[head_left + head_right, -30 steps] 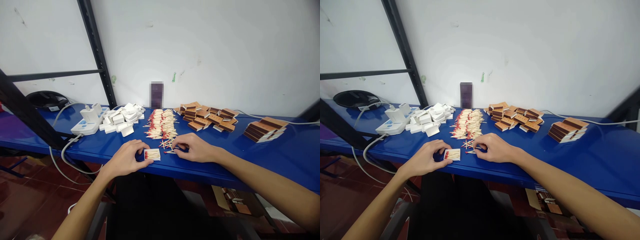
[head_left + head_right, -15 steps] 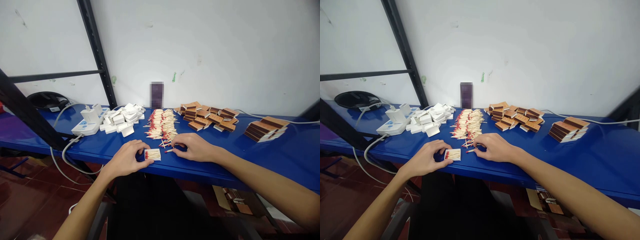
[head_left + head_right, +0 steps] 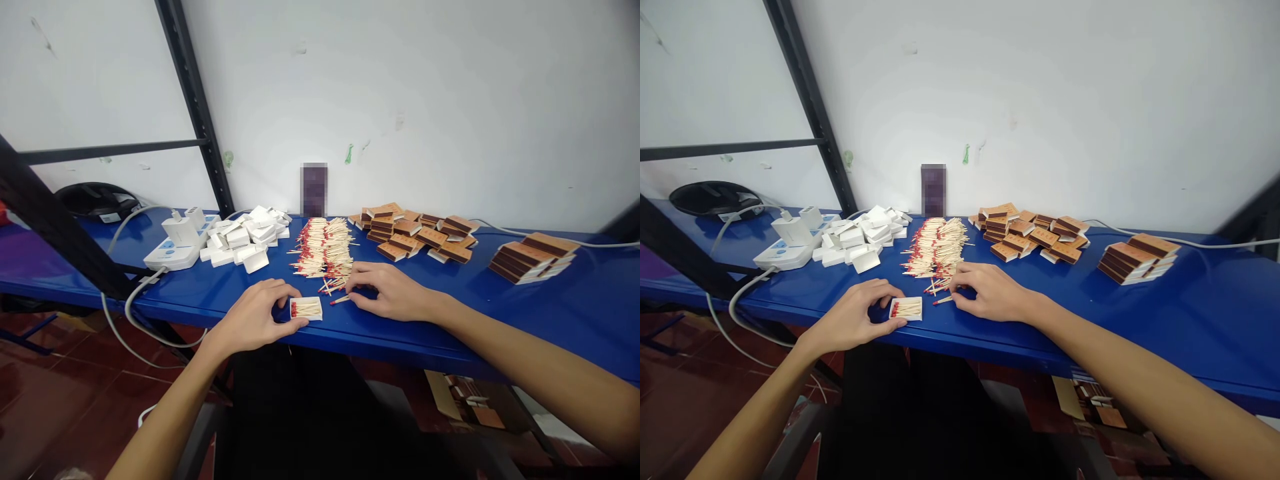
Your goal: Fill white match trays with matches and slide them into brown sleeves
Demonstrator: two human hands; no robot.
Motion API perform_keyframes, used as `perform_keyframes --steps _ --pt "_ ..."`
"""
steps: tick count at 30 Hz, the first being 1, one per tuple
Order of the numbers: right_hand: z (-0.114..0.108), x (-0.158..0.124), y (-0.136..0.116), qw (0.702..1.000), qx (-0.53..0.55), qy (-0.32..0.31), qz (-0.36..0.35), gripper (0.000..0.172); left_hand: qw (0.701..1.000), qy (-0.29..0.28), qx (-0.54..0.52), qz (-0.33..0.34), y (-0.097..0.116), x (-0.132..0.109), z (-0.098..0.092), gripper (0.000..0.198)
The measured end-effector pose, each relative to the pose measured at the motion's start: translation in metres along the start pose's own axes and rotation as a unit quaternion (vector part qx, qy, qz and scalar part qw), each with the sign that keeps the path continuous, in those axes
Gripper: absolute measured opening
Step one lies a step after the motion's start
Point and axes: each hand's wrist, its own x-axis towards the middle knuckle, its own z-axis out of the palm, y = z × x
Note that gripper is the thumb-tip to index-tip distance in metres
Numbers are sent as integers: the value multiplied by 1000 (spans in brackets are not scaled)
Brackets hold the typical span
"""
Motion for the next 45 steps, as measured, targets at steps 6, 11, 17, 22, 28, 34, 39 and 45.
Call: perform_keyframes --steps 6,11,17,22,28,34,39,45 --pt "0 -1 3 1000 -8 16 24 15 1000 -1 2 3 0 1 0 32" --pt "-2 -2 2 999 -13 18 34 15 1000 2 2 5 0 0 0 31" --pt "-3 -2 5 995 -46 48 72 11 1000 1 4 3 0 0 0 32" --pt "-1 0 8 993 -55 22 101 13 1000 -1 8 3 -1 0 0 32" --pt "0 2 9 994 -33 12 106 12 1000 3 7 4 0 0 1 32" --pt "3 3 15 993 -18 -4 113 10 1000 6 6 6 -1 0 1 32" --pt "0 0 21 995 -23 1 93 10 1000 5 8 7 -1 1 1 32" --pt "-2 -1 20 996 -12 19 83 9 1000 3 7 4 -1 0 1 32"
